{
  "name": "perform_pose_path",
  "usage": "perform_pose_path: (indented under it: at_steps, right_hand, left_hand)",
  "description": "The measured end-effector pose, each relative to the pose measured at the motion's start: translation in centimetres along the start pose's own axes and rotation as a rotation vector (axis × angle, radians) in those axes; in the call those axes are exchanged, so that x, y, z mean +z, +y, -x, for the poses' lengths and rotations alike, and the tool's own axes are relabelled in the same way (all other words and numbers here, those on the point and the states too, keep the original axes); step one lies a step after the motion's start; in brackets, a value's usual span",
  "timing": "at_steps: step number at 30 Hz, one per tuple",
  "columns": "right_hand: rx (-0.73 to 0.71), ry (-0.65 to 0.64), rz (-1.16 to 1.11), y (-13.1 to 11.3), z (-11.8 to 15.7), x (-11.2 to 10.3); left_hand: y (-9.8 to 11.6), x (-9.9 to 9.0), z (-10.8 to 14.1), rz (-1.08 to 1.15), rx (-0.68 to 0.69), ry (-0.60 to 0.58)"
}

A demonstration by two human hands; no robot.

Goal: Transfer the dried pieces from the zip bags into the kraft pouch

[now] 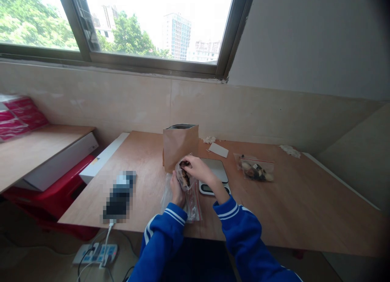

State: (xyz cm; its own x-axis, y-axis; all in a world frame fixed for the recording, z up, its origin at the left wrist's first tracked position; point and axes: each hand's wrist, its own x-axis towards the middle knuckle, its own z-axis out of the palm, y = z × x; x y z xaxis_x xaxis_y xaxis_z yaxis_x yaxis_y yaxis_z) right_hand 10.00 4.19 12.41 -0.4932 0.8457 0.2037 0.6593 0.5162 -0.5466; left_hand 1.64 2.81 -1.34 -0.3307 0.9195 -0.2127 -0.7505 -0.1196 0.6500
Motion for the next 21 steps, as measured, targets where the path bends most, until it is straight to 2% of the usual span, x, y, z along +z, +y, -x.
perform_pose_path:
  at_steps: [3, 8, 12, 16, 21]
  right_hand:
    - [-0.020, 0.046, -0.011, -0.2, 0.0, -0.5]
    - [0.006, 0.074, -0.156, -0.2, 0.1, -1.4]
    - [0.026, 0.167, -0.243, 0.3, -0.2, -2.4]
    - [0.022, 0.367, -0.302, 0.9, -1.9, -3.7]
    - [-0.021, 0.638, -0.212, 0.9, -6.7, -5.3]
  left_hand:
    - [-0.1, -0.1, -0.1, 0.005, -0.015, 0.011]
    - [0.1, -0.1, -0.1, 0.002, -0.033, 0.022]
    - [0.7, 0.2, 0.5, -0.059, -0.058, 0.048]
    - [1.2, 0.3, 0.9, -0.116, -0.086, 0.052]
    - [1.1, 0.1, 0.7, -0.103, -0.068, 0.038]
